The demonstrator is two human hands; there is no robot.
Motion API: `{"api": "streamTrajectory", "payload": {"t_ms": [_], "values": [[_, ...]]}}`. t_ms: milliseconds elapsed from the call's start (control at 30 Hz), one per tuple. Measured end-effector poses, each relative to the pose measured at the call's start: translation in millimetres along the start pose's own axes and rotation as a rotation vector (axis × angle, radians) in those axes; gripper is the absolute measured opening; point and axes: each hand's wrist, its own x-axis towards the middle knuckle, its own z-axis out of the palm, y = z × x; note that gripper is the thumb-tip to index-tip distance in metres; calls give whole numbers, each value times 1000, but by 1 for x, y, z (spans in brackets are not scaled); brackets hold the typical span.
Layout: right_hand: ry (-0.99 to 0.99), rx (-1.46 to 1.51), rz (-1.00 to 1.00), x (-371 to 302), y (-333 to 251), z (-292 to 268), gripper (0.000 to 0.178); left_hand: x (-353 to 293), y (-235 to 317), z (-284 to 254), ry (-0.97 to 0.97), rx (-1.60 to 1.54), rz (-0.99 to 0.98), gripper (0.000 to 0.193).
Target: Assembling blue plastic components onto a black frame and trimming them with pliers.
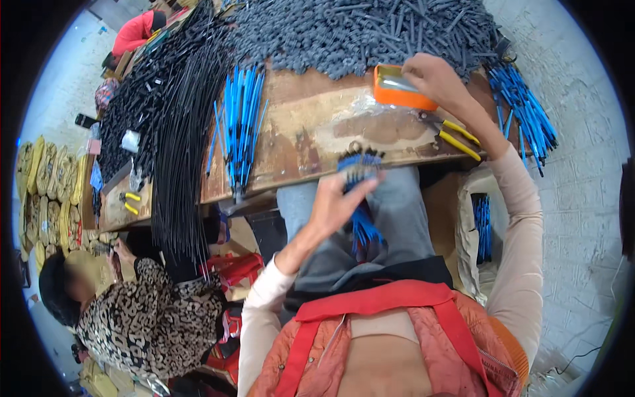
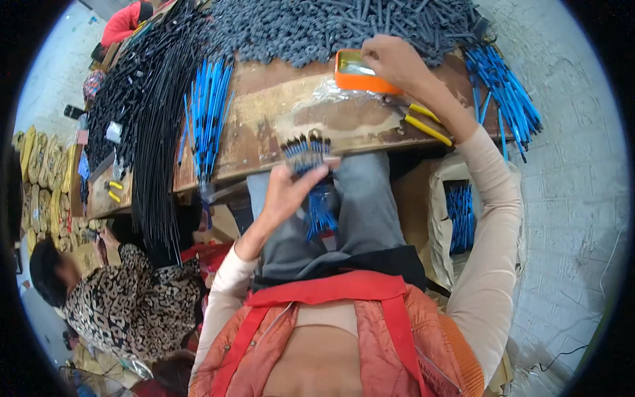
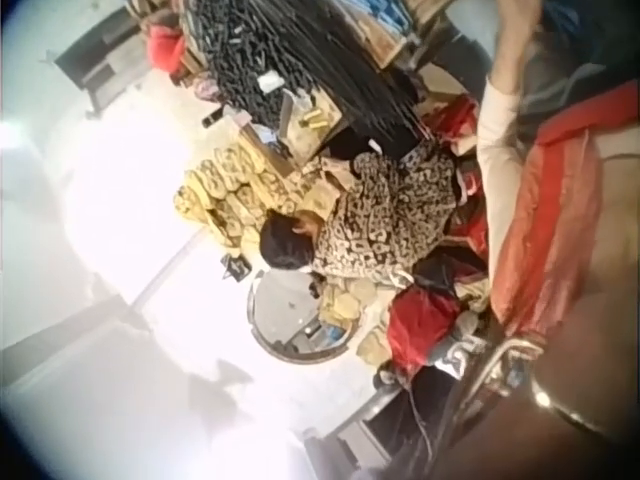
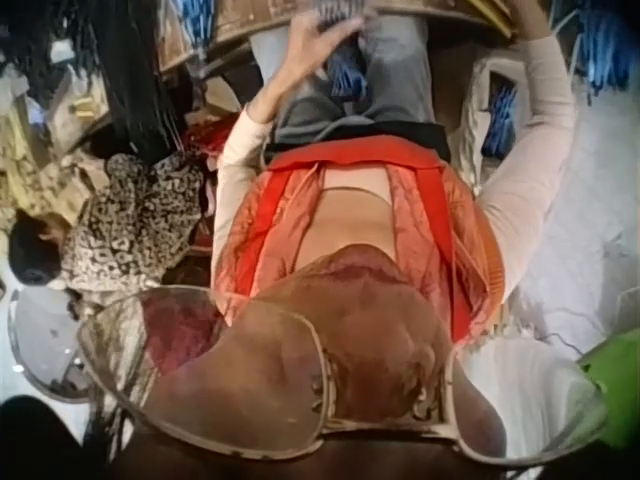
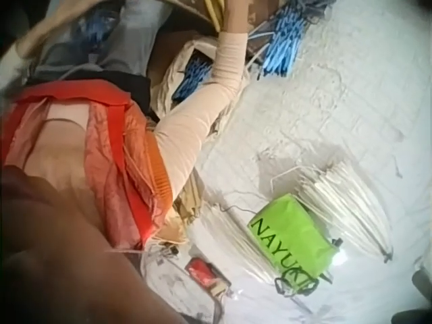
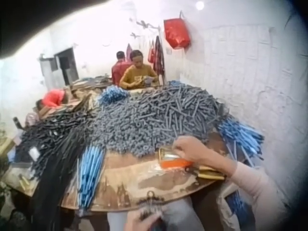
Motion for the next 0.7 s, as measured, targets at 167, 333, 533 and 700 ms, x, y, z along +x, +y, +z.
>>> {"api": "streamTrajectory", "payload": {"t_ms": [167, 333, 533, 700], "values": [[96, 255, -202, -42, -99, -38, 15, 3, 1, -4, 18, 95, 249, 23], [92, 320, -196, -75, -136, -37, 32, 0, -14, -7, 1, -131, 165, 23], [-70, 308, -112, -85, -146, -41, 55, -1, -12, -5, 16, -276, 171, 20], [-104, 332, -82, -88, -148, -42, 60, 0, -12, -6, 40, -274, 176, 20]]}}
